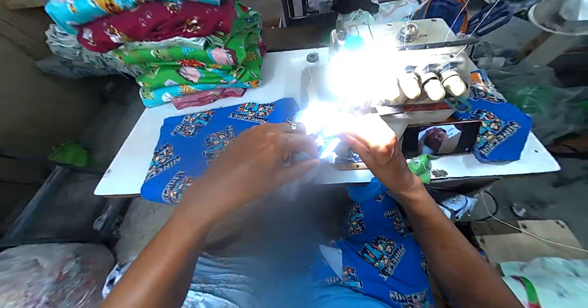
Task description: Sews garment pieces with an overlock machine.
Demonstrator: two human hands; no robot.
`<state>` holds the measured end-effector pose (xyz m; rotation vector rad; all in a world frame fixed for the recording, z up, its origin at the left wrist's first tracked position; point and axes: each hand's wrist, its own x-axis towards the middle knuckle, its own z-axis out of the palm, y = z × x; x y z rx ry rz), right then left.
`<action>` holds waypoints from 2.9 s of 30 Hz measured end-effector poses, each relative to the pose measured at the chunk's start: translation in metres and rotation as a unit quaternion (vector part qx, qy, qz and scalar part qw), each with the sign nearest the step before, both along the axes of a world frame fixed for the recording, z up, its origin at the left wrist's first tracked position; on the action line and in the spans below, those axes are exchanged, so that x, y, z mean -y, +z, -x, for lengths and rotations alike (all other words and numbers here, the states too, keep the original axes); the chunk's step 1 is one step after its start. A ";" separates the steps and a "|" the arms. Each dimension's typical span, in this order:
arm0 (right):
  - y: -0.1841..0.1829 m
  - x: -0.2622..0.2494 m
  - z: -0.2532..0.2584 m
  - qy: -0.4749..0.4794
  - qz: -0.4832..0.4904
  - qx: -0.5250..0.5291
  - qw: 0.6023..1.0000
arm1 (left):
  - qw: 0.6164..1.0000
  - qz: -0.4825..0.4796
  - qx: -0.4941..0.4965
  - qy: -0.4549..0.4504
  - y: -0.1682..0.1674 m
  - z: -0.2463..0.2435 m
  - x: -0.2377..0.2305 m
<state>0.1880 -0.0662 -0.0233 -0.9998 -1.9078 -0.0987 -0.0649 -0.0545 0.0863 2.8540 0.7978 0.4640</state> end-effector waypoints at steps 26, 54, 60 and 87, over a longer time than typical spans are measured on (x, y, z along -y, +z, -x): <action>-0.023 0.023 -0.013 -0.072 -0.031 0.053 0.996 | 0.992 -0.093 0.004 0.087 -0.058 -0.067 0.062; -0.054 0.064 0.069 0.051 0.262 -0.205 0.942 | 0.977 -0.150 -0.053 0.143 -0.052 -0.101 0.000; -0.065 0.075 0.046 0.083 0.297 -0.191 0.932 | 0.983 -0.145 -0.047 0.104 -0.048 -0.093 -0.020; 0.003 0.018 0.104 0.097 0.246 -0.297 0.917 | 0.997 0.015 -0.073 0.022 0.027 -0.078 -0.067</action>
